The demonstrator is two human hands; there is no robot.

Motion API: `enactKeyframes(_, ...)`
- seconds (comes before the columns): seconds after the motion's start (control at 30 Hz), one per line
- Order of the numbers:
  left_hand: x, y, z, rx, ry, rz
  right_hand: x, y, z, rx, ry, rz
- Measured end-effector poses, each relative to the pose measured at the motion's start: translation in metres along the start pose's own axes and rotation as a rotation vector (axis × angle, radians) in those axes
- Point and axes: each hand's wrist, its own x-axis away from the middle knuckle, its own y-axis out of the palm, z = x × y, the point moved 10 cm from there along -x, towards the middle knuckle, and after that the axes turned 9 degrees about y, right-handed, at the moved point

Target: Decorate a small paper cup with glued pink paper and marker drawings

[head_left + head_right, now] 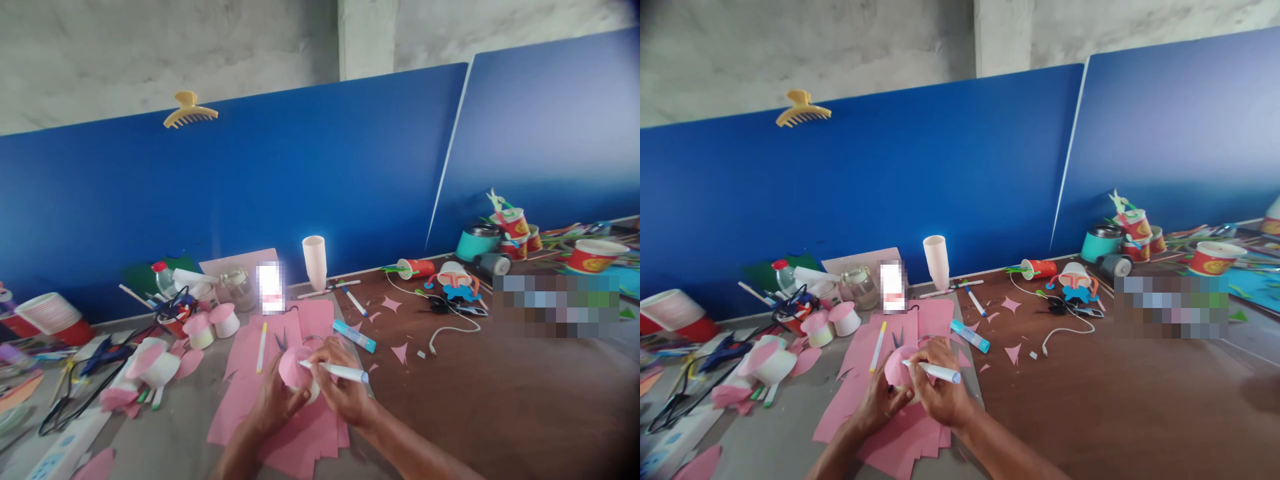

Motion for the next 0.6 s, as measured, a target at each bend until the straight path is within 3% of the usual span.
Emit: enactKeyframes(0.6,0.0022,0.0009,-0.0052,-0.024,-0.02,0.008,0.0034,0.0091,0.0054,0.048,-0.02,-0.035)
